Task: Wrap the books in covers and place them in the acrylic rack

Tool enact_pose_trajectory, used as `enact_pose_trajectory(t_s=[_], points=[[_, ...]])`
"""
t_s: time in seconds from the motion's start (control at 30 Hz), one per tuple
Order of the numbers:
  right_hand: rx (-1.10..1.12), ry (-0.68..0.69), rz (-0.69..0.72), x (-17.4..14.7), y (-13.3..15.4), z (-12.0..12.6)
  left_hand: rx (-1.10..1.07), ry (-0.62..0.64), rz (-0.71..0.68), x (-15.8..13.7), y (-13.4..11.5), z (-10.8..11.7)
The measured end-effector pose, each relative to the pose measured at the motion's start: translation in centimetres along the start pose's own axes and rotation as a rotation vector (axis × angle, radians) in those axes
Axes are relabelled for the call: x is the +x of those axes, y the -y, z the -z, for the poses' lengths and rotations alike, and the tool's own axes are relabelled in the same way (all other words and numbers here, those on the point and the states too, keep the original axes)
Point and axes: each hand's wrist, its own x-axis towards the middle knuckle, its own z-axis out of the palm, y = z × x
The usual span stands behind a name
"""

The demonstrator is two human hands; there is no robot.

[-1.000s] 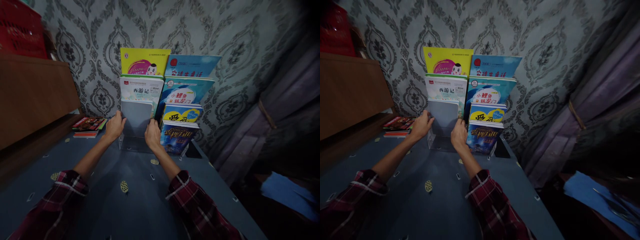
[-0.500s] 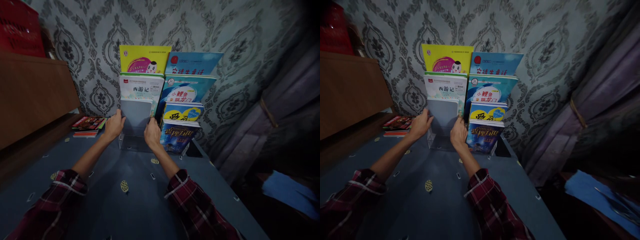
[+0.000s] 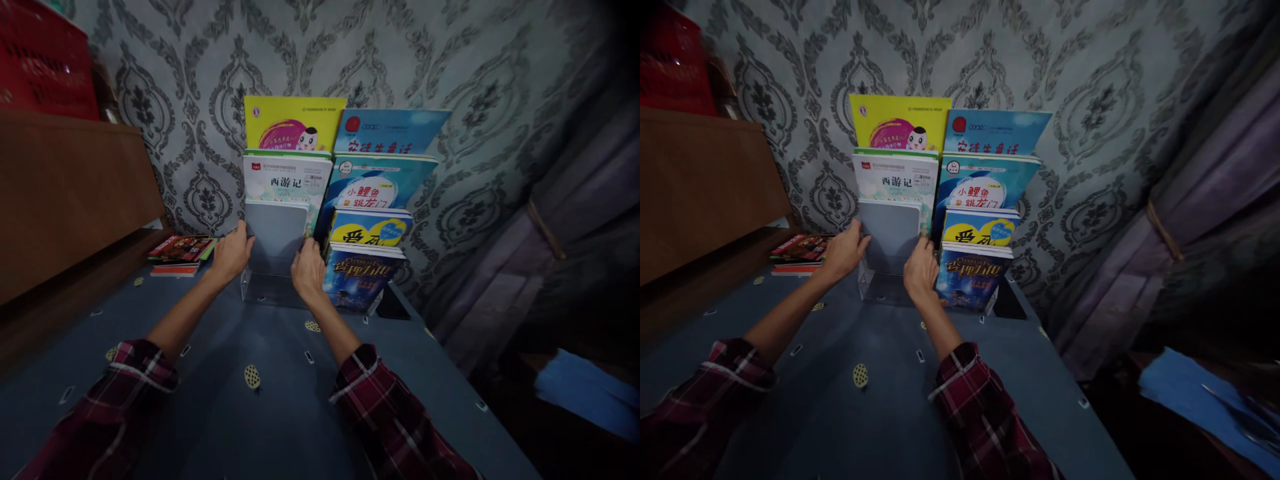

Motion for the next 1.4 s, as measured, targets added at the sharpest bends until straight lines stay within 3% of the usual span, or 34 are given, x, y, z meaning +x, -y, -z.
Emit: enact_pose_trajectory(t_s=[0.27,1.13,1.27,1.4], points=[[-0.028,0.06,-0.036,-0.3,0.5,0.9,-0.004,0.008,-0.01,0.0,0.2,0.1],[0.174,-0.029,0.1,-1.4,-1.8,-0.3,-0.115,0.007,-0.032,-1.1,1.3,-0.8],[0.215,-0.041,0.121,-1.7,-2.2,-0.7,-0.185,-0.004,-0.06,-1.9,2.4,-1.7],[0.304,-0.046,0.188,-3.6,-3.1,-0.5,-0.109,0.021,-0.04,-3.1,5.4,-3.7]])
